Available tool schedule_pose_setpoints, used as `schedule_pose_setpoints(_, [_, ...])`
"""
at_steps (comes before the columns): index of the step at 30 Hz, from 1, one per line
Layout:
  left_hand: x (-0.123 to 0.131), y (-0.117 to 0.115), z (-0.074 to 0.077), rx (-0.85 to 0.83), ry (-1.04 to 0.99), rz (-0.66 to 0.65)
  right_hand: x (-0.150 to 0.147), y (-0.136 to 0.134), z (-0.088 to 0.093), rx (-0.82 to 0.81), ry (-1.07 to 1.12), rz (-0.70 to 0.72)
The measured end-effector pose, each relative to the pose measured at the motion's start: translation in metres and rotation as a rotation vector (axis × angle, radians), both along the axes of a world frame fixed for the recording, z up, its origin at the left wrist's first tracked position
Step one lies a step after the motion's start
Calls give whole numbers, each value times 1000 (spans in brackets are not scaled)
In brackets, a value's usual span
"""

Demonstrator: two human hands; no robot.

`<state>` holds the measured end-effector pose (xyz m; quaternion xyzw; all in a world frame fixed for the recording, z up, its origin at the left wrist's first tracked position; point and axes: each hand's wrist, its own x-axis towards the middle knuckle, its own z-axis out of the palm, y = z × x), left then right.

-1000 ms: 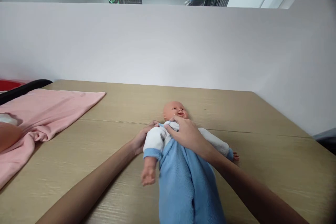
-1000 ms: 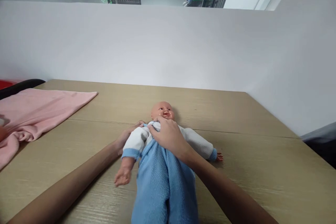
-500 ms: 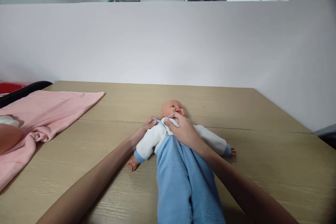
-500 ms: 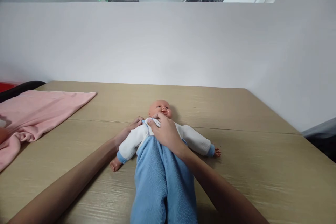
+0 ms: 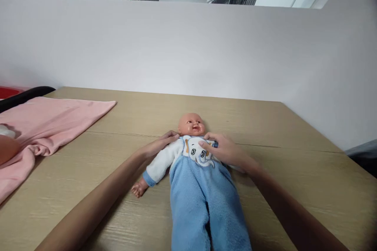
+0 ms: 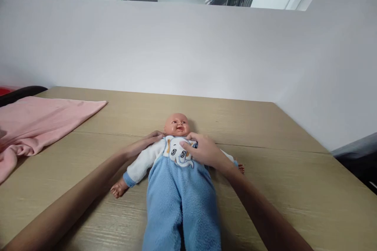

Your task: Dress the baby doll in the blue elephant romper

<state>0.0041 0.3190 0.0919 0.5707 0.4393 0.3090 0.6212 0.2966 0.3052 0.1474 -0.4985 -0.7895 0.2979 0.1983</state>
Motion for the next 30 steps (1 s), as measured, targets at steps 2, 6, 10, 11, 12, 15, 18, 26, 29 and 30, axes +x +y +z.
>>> schedule_pose_setpoints(2, [-12, -2, 14, 47, 120, -119, 14, 1, -4, -110, 25, 58])
schedule_pose_setpoints(6, [-35, -8, 39, 157, 402, -448, 37, 3, -12, -194, 84, 96])
schedule_pose_setpoints(10, [-47, -6, 47, 226, 563, -505, 46, 9, -16, -128, 201, -22])
schedule_pose_setpoints(11, [-48, -6, 46, 236, 594, -504, 46, 9, -17, -119, 196, -21])
schedule_pose_setpoints(12, [-50, -5, 45, 248, 615, -501, 47, 8, -18, -97, 172, -17])
schedule_pose_setpoints(15, [-53, -2, 38, 287, 621, -495, 53, -4, -24, 81, 87, -28])
schedule_pose_setpoints(18, [-56, 0, 35, 313, 623, -473, 79, -24, -34, 221, 35, -78])
schedule_pose_setpoints(26, [-33, -13, 79, 623, 813, -127, 158, -80, -79, 105, -2, -137])
schedule_pose_setpoints(29, [24, -19, 81, 903, 681, -116, 155, -86, -86, 81, 159, -154])
schedule_pose_setpoints(30, [45, -18, 76, 958, 668, -177, 152, -86, -87, 70, 223, -162])
